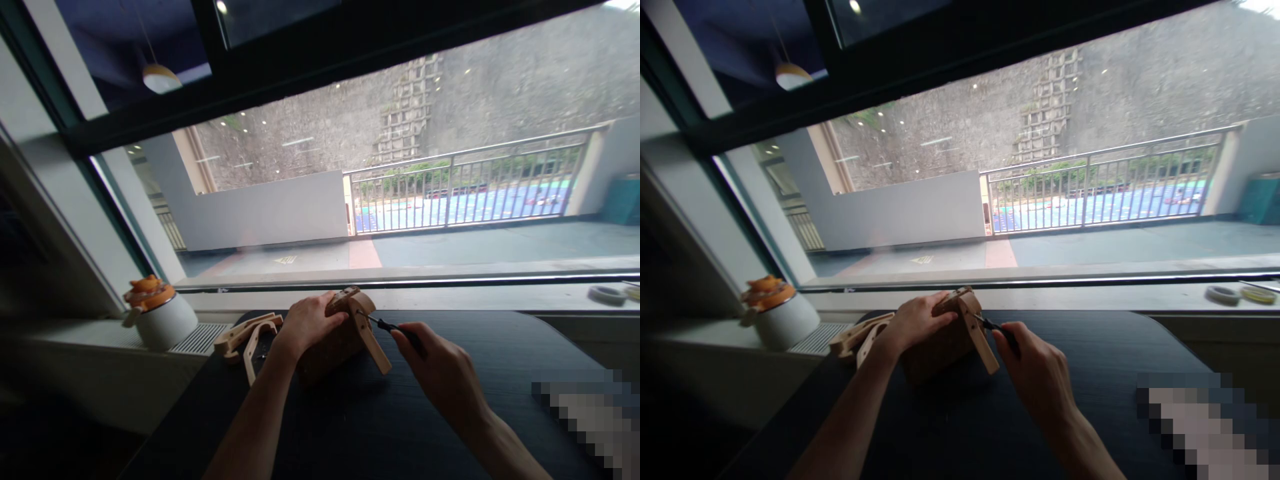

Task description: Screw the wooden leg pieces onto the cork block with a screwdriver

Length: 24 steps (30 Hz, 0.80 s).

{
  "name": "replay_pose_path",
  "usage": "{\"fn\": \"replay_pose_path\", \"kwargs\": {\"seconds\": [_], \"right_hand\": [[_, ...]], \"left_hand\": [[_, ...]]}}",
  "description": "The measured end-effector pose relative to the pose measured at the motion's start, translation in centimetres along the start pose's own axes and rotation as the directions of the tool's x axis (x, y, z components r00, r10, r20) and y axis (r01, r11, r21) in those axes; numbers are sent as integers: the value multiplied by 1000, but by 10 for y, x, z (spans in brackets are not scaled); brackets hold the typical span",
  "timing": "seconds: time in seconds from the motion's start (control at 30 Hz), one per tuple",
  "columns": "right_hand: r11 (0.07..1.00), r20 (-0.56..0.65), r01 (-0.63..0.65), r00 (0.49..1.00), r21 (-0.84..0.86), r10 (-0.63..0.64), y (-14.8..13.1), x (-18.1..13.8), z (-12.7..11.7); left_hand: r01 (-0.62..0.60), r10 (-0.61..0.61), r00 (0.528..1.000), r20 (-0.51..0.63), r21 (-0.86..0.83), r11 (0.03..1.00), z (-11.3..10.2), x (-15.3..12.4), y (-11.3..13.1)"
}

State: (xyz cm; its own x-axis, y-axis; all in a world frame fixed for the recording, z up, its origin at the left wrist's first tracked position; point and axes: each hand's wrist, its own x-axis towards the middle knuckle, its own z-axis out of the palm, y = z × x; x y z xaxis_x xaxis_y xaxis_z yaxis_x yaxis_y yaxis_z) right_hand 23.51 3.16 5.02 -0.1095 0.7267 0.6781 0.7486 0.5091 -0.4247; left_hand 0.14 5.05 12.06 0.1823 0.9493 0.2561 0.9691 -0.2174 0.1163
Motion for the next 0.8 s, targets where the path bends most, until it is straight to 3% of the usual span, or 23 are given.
{"fn": "replay_pose_path", "kwargs": {"seconds": [0.13,0.37,0.47,0.63,0.8], "right_hand": [[997,-34,46,998,54,-45,-2,0,-2],[974,23,140,989,181,-146,-5,2,-6],[986,-13,113,994,126,-112,0,3,-4],[999,49,-2,999,43,0,1,4,-7],[1000,25,2,1000,12,-3,-2,4,-10]], "left_hand": [[28,-28,1000,-8,3,1000,1,-1,0],[57,-57,998,29,1,998,-2,0,2],[63,-63,997,43,-5,998,-4,0,4],[58,-57,997,45,-19,998,-5,0,5],[66,-65,997,37,-21,998,-3,-1,5]]}}
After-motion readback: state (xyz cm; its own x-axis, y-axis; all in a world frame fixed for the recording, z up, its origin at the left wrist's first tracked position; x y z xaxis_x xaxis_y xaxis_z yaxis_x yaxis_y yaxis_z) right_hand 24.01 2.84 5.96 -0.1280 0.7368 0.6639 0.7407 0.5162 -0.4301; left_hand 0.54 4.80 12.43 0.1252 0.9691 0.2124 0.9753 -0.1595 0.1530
